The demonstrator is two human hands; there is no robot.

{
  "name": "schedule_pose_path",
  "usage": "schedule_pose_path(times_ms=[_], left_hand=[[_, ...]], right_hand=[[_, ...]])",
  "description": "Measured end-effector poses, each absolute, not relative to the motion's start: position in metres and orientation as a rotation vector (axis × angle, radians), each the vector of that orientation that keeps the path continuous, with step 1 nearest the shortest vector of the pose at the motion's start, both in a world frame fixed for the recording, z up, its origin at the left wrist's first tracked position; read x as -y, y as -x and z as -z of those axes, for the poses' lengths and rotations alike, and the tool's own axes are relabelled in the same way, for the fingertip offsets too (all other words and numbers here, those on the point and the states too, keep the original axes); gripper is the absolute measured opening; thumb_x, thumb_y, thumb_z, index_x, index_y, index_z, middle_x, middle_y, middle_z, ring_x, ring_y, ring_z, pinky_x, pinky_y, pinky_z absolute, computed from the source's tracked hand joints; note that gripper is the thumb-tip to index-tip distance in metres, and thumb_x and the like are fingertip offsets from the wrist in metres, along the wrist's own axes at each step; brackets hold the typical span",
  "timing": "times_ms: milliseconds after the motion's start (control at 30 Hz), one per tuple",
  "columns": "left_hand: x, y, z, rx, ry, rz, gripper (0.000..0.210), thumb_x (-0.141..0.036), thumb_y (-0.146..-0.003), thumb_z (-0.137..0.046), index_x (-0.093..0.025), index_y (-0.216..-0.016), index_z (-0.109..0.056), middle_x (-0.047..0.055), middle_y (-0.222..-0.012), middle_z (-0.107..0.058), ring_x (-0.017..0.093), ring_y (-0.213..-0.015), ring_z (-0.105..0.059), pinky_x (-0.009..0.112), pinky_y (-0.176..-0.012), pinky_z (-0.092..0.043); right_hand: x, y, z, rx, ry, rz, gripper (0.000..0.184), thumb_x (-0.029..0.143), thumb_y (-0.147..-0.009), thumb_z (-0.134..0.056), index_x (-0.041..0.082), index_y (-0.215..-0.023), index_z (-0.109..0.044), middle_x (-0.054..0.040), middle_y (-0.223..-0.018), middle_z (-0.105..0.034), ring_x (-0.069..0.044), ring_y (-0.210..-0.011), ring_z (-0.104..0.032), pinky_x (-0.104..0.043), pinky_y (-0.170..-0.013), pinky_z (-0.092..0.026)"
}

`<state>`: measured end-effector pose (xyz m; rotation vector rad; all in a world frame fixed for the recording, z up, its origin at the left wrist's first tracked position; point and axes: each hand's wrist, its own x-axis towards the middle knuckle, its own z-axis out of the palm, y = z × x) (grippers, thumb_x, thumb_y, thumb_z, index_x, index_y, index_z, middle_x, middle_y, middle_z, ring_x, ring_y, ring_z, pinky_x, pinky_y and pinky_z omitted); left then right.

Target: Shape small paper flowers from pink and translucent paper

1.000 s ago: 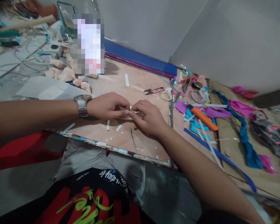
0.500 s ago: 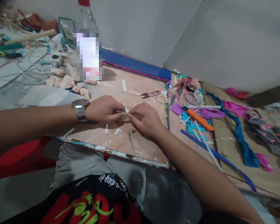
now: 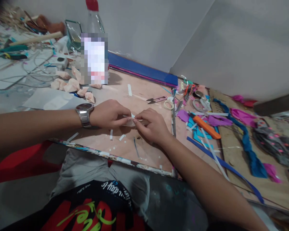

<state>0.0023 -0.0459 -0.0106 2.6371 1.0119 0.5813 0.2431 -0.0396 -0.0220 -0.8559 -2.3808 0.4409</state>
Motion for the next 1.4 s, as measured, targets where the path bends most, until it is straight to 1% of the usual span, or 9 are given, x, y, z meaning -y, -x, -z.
schedule_pose_path(times_ms=[133,300,433,633,767,1000,1167,1300,1400], left_hand=[[0.047,-0.002,0.011,-1.017,-2.618,-0.581,0.043,-0.042,-0.101,-0.047,-0.018,-0.08,-0.075,0.006,-0.068,-0.072,0.014,-0.057,-0.055,0.03,-0.058,-0.028],[0.047,-0.003,0.013,-1.029,-2.614,-0.587,0.042,-0.044,-0.099,-0.048,-0.019,-0.081,-0.076,0.005,-0.068,-0.072,0.015,-0.057,-0.055,0.03,-0.058,-0.027],[0.046,-0.003,0.013,-1.119,-2.591,-0.582,0.036,-0.04,-0.095,-0.05,-0.019,-0.085,-0.077,0.005,-0.069,-0.071,0.016,-0.059,-0.055,0.031,-0.06,-0.027],[0.047,-0.003,0.011,-1.231,-2.571,-0.566,0.034,-0.038,-0.092,-0.052,-0.019,-0.091,-0.08,0.005,-0.07,-0.073,0.017,-0.06,-0.057,0.031,-0.061,-0.031],[0.047,-0.002,0.008,-1.271,-2.562,-0.579,0.034,-0.038,-0.091,-0.051,-0.02,-0.091,-0.08,0.005,-0.071,-0.073,0.017,-0.061,-0.059,0.031,-0.061,-0.03],[0.045,0.0,0.003,-1.288,-2.569,-0.592,0.027,-0.035,-0.083,-0.056,-0.019,-0.087,-0.078,0.005,-0.071,-0.073,0.018,-0.062,-0.059,0.031,-0.061,-0.028],[0.047,-0.001,0.006,-1.146,-2.613,-0.509,0.036,-0.045,-0.089,-0.055,-0.019,-0.088,-0.079,0.007,-0.074,-0.075,0.018,-0.063,-0.06,0.031,-0.059,-0.026],[0.051,-0.004,0.006,-1.074,-2.599,-0.462,0.037,-0.042,-0.094,-0.053,-0.018,-0.08,-0.078,0.006,-0.069,-0.073,0.016,-0.059,-0.057,0.031,-0.058,-0.026],[0.052,-0.004,0.003,-1.055,-2.554,-0.484,0.037,-0.04,-0.095,-0.054,-0.017,-0.08,-0.078,0.005,-0.066,-0.071,0.014,-0.057,-0.054,0.03,-0.057,-0.026]], right_hand=[[0.039,-0.243,0.022,2.409,0.771,-0.472,0.013,0.034,-0.097,-0.071,0.023,-0.099,-0.077,-0.0059,-0.09,-0.08,-0.022,-0.083,-0.07,-0.037,-0.077,-0.053],[0.04,-0.242,0.022,2.37,0.752,-0.462,0.012,0.03,-0.099,-0.07,0.023,-0.093,-0.077,-0.0049,-0.086,-0.078,-0.021,-0.082,-0.069,-0.036,-0.077,-0.053],[0.041,-0.243,0.021,2.377,0.774,-0.439,0.011,0.028,-0.098,-0.07,0.021,-0.091,-0.075,-0.0051,-0.084,-0.077,-0.021,-0.081,-0.069,-0.036,-0.076,-0.052],[0.041,-0.243,0.021,2.413,0.767,-0.466,0.011,0.029,-0.098,-0.069,0.021,-0.094,-0.075,-0.0056,-0.087,-0.078,-0.021,-0.081,-0.069,-0.037,-0.075,-0.052],[0.04,-0.243,0.021,2.428,0.777,-0.461,0.013,0.03,-0.1,-0.067,0.022,-0.093,-0.075,-0.0054,-0.087,-0.078,-0.022,-0.083,-0.069,-0.038,-0.078,-0.052],[0.039,-0.244,0.021,2.424,0.836,-0.484,0.016,0.031,-0.1,-0.066,0.021,-0.093,-0.075,-0.0066,-0.087,-0.079,-0.022,-0.082,-0.07,-0.037,-0.075,-0.052],[0.04,-0.242,0.021,2.428,0.77,-0.522,0.013,0.03,-0.1,-0.067,0.022,-0.094,-0.075,-0.0058,-0.088,-0.079,-0.021,-0.082,-0.071,-0.036,-0.076,-0.053],[0.041,-0.241,0.021,2.441,0.712,-0.531,0.011,0.03,-0.099,-0.069,0.022,-0.094,-0.076,-0.0052,-0.085,-0.078,-0.02,-0.08,-0.07,-0.034,-0.075,-0.053],[0.042,-0.242,0.02,2.424,0.743,-0.519,0.009,0.028,-0.097,-0.071,0.022,-0.095,-0.077,-0.0055,-0.086,-0.079,-0.02,-0.08,-0.071,-0.034,-0.073,-0.054]])
